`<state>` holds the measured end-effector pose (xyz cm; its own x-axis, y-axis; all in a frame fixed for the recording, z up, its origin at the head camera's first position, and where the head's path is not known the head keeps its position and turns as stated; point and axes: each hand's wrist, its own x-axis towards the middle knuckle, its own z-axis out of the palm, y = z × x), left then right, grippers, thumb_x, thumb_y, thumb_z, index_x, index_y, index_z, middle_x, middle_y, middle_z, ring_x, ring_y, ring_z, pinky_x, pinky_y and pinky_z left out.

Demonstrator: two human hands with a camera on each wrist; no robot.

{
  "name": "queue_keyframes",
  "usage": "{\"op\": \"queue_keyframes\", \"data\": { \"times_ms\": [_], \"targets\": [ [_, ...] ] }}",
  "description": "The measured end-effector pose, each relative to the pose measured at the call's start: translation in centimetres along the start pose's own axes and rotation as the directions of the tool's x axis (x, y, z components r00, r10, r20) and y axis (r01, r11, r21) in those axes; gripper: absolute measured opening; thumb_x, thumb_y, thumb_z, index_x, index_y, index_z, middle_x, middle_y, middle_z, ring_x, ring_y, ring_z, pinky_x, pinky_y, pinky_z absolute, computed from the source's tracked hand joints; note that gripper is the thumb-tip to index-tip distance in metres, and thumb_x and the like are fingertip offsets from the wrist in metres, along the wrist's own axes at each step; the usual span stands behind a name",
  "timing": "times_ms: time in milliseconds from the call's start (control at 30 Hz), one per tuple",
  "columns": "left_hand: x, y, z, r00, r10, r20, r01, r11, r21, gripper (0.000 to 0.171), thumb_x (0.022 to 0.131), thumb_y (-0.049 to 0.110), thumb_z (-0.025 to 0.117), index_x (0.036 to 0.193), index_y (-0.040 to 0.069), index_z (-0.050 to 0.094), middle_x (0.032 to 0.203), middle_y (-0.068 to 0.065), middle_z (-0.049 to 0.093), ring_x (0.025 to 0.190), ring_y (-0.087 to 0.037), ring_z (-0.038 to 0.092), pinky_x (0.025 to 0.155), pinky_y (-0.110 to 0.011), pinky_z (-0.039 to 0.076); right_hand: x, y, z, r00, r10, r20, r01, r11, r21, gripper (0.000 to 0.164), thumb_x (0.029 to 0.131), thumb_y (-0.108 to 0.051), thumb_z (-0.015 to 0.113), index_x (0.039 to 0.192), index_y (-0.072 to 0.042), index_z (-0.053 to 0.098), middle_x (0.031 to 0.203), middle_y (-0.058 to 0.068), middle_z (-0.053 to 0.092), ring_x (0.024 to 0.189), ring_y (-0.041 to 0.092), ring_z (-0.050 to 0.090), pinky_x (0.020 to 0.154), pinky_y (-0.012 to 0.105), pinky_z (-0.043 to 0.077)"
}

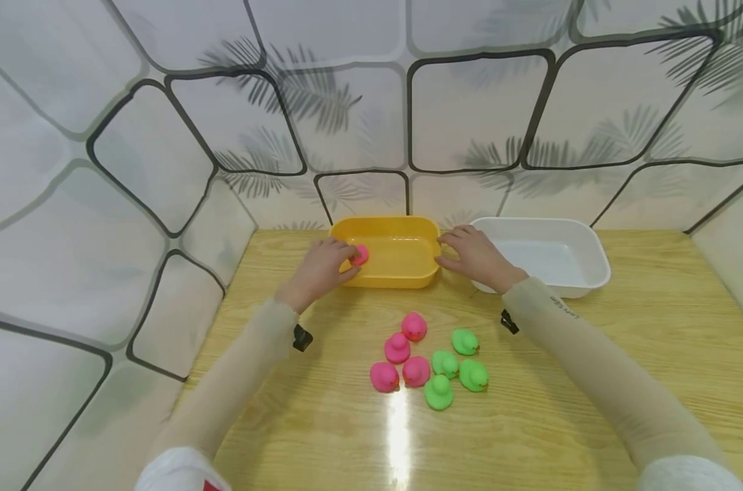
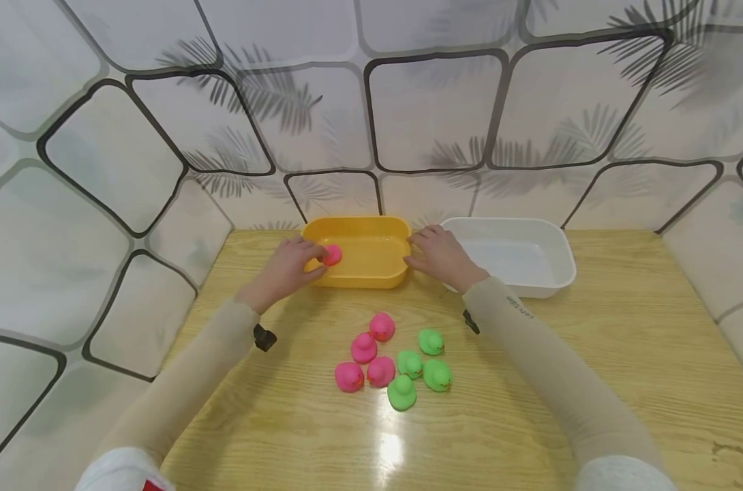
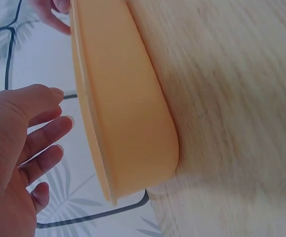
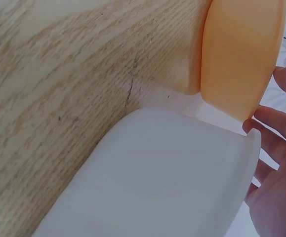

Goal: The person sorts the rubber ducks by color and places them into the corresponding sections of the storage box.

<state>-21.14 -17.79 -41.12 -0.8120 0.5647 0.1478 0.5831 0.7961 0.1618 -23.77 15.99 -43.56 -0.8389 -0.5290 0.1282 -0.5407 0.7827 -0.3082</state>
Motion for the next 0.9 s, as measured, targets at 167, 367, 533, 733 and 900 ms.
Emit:
{"op": "queue_keyframes", "data": {
  "times_ms": [167,367,533,733,900],
  "targets": [
    [-0.9,1.4,0.4,0.997,0.070,-0.020,-0.070,0.998,-0.008,0.023,0.097,0.023,0.076,0.115,0.008,0.074,0.107,-0.004,0.075,0.100,-0.028,0.060,0.088,-0.050,0.047,-0.2,0.1,0.3,1.000,0.016,-0.002,-0.016,1.000,0.002,0.051,0.102,-0.031,0.069,0.137,0.004,0.062,0.139,0.023,0.062,0.134,0.046,0.048,0.109,0.065,0.038],
    [-1.8,3.6,1.1,0.988,0.148,-0.045,-0.152,0.983,-0.100,0.026,0.093,0.016,0.080,0.116,0.005,0.074,0.111,-0.007,0.073,0.101,-0.028,0.064,0.089,-0.047,0.050,-0.3,0.2,0.4,1.000,0.025,0.002,-0.025,1.000,-0.006,0.051,0.102,-0.032,0.068,0.140,0.003,0.061,0.141,0.023,0.061,0.135,0.045,0.048,0.109,0.066,0.038],
    [-2.2,5.4,1.8,0.979,0.201,-0.040,-0.205,0.969,-0.136,0.029,0.093,0.020,0.081,0.117,0.005,0.074,0.109,-0.008,0.073,0.096,-0.027,0.066,0.087,-0.045,0.051,-0.4,0.1,0.2,1.000,0.026,-0.004,-0.026,1.000,-0.009,0.051,0.102,-0.032,0.068,0.139,0.003,0.062,0.141,0.023,0.061,0.134,0.045,0.049,0.109,0.065,0.039],
    [-2.4,7.0,2.7,0.975,0.223,0.020,-0.217,0.965,-0.144,0.032,0.096,0.027,0.078,0.122,0.009,0.073,0.116,-0.004,0.072,0.105,-0.025,0.064,0.094,-0.042,0.051,-0.4,0.0,0.3,1.000,0.026,-0.002,-0.026,1.000,-0.013,0.051,0.103,-0.032,0.067,0.139,0.003,0.061,0.141,0.023,0.061,0.135,0.045,0.049,0.110,0.065,0.038],
    [-2.3,7.9,3.2,0.976,0.198,0.093,-0.181,0.970,-0.160,0.034,0.098,0.030,0.075,0.126,0.012,0.072,0.121,-0.003,0.071,0.115,-0.025,0.062,0.101,-0.044,0.046,-0.3,0.0,0.3,1.000,0.028,0.001,-0.028,1.000,-0.005,0.051,0.103,-0.032,0.066,0.140,0.004,0.061,0.142,0.023,0.060,0.135,0.045,0.048,0.111,0.064,0.038]
  ]
}}
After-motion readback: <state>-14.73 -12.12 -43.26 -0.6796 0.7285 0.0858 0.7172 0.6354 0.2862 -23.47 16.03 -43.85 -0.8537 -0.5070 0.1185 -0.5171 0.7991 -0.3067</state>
